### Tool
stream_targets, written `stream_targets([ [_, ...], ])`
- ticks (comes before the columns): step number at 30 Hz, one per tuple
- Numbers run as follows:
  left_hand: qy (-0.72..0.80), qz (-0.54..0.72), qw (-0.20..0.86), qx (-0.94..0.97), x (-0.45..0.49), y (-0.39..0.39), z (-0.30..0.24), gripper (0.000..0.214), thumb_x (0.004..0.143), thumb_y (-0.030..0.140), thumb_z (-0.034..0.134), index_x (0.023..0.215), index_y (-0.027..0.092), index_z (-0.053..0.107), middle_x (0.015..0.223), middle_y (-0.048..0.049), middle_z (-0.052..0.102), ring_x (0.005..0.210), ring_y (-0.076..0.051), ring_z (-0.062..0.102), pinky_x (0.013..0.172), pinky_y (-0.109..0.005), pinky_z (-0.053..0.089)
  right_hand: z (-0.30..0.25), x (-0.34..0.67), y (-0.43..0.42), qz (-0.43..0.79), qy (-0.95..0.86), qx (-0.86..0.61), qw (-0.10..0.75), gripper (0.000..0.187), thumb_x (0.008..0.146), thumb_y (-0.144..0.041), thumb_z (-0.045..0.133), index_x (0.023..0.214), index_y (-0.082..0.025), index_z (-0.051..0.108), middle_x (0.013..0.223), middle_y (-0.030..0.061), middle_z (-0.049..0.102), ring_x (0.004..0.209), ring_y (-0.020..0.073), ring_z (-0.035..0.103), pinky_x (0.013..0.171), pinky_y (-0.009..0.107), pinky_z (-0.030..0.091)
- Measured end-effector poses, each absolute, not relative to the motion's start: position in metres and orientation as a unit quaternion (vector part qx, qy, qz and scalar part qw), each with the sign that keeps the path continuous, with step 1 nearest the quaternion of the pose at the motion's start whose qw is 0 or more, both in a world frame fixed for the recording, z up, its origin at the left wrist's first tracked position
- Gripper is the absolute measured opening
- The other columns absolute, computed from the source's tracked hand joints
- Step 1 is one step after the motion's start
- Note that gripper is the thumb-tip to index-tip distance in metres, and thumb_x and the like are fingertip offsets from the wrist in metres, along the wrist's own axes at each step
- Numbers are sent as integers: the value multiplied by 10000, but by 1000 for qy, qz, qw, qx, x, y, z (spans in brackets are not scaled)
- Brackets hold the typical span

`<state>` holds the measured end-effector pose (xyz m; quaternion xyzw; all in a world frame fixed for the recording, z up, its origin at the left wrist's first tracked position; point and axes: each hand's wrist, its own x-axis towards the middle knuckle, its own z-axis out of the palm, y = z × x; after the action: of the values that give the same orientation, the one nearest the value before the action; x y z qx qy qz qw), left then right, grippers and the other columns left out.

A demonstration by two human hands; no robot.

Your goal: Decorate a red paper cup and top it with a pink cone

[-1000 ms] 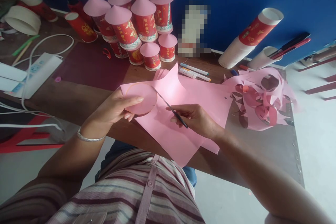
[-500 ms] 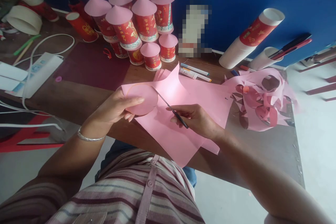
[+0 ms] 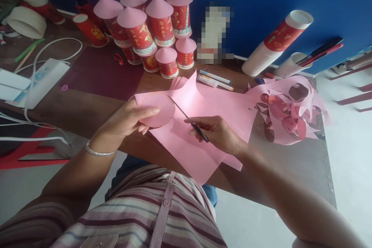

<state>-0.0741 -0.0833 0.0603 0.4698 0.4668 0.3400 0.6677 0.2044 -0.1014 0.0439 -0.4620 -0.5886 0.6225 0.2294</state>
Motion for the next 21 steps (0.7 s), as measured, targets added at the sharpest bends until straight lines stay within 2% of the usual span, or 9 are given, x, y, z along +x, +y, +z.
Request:
stream_targets([
  [5,461,333,667,481,-77,-82,60,329,773,378,794,689,129,596,401,51,491,305,-58,421,328,-173,388,45,206,-100,620,-591,-466,222,507,814,-480,783,1225,-184,769,773,54,714,608,117,581,549,285,497],
  [8,453,329,673,484,-78,-80,61,306,780,372,797,871,110,667,436,61,525,311,-61,429,317,-167,383,45,206,-98,616,-599,-462,217,492,820,-461,780,1231,-192,768,783,58,721,621,121,592,560,285,504],
  [12,448,324,679,483,-80,-79,62,417,784,369,802,1083,100,692,482,57,571,312,-58,426,309,-163,383,47,206,-97,615,-604,-456,222,472,817,-442,782,1219,-193,775,773,53,723,617,120,593,564,284,506],
  [21,459,320,678,477,-82,-78,61,451,776,368,810,1112,89,700,471,63,559,311,-58,427,310,-165,395,46,205,-98,618,-600,-455,223,489,815,-453,775,1216,-173,773,750,51,710,598,110,564,546,277,501],
])
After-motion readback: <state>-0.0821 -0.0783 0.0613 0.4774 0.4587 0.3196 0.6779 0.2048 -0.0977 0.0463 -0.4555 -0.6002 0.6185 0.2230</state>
